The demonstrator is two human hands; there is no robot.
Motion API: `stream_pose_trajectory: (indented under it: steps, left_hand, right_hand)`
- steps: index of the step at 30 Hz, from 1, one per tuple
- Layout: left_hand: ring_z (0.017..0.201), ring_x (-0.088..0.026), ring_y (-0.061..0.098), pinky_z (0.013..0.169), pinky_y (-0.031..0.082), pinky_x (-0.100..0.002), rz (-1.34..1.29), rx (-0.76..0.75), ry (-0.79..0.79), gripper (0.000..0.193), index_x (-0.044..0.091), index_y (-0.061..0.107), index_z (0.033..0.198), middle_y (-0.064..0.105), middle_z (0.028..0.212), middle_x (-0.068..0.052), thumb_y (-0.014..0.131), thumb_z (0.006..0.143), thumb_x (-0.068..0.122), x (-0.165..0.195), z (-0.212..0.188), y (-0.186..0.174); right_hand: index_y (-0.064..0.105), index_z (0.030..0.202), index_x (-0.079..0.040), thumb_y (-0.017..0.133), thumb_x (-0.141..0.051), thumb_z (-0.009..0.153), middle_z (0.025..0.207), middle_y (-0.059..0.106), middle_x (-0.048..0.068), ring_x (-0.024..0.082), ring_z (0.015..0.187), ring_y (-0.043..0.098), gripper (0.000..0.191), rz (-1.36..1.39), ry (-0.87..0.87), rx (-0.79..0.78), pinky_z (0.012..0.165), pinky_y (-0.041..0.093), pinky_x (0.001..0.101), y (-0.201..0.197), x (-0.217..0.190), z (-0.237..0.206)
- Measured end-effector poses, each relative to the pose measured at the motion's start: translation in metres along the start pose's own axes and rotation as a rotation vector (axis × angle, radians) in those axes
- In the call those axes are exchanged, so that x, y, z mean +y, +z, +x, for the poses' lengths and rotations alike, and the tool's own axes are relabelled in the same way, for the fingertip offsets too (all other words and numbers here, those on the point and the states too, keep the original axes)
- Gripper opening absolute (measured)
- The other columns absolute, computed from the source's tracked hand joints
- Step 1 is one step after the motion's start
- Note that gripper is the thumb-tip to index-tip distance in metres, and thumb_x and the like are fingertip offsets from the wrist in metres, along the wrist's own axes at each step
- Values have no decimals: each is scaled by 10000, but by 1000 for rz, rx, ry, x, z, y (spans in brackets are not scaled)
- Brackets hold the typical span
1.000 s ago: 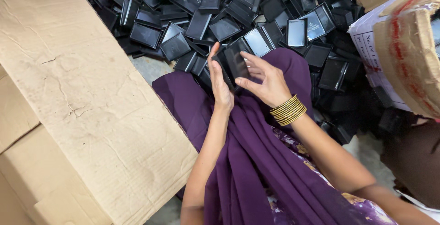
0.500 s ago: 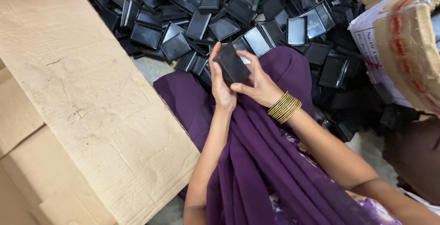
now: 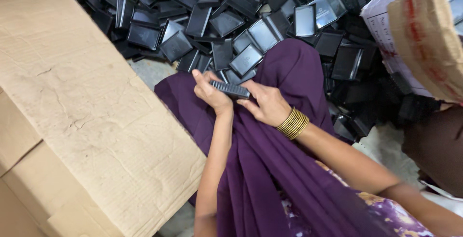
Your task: The person sits on the floor among a large pile of black plastic boxes, picks up boxes one at a time, opens and closes their lids, and places them into a cardboard carton. They occasionally reposition the carton and reach across the pile to gather more boxes.
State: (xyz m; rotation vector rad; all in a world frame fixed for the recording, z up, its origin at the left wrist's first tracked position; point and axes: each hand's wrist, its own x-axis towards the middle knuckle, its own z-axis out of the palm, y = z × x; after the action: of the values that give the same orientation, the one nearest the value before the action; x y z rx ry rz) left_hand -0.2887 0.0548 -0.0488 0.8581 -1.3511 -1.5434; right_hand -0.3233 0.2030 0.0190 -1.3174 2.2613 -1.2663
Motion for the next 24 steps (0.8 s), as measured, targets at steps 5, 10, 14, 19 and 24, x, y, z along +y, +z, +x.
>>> stream_pose_trajectory:
  steps: [5, 10, 14, 19, 24]
  left_hand:
    - [569, -131, 471, 617, 380, -283, 210, -245, 10, 785, 60, 498, 629, 486, 573, -11, 183, 1096, 606, 0, -13, 11]
    - [792, -130, 577, 791, 431, -259, -223, -269, -96, 771, 78, 594, 1103, 624, 928, -28, 168, 1042, 718, -16, -4, 12]
    - [740, -137, 581, 724, 440, -269, -348, -161, -308, 718, 74, 577, 1147, 621, 928, -47, 228, 1045, 693, -26, 2, 16]
    - [721, -137, 580, 712, 464, -284, -349, -184, -377, 528, 73, 588, 1109, 618, 910, -46, 368, 1069, 552, -25, -4, 17]
    - [701, -136, 577, 677, 463, -285, -358, -140, -441, 382, 62, 606, 1046, 620, 872, -47, 430, 1080, 399, -27, 12, 12]
  right_hand:
    - [662, 1109, -28, 796, -107, 881, 880, 736, 79, 154, 813, 743, 276, 178, 187, -28, 735, 588, 304, -27, 29, -12]
    - [603, 1230, 19, 693, -371, 912, 1080, 726, 207, 335, 994, 736, 512, 1324, 500, 342, 871, 628, 443, -142, 55, -24]
    - [557, 1466, -51, 735, -313, 956, 1402, 655, 197, 309, 1302, 644, 601, 1420, 23, 332, 1099, 550, 454, -186, 57, -24]
    - [642, 1336, -37, 762, -221, 930, 1252, 738, 171, 231, 1179, 710, 462, 271, 335, -124, 999, 572, 352, -133, 100, 49]
    - [503, 1436, 36, 775, -42, 824, 1337, 563, 245, 393, 1081, 664, 674, -434, 43, 375, 940, 551, 426, -116, 192, 178]
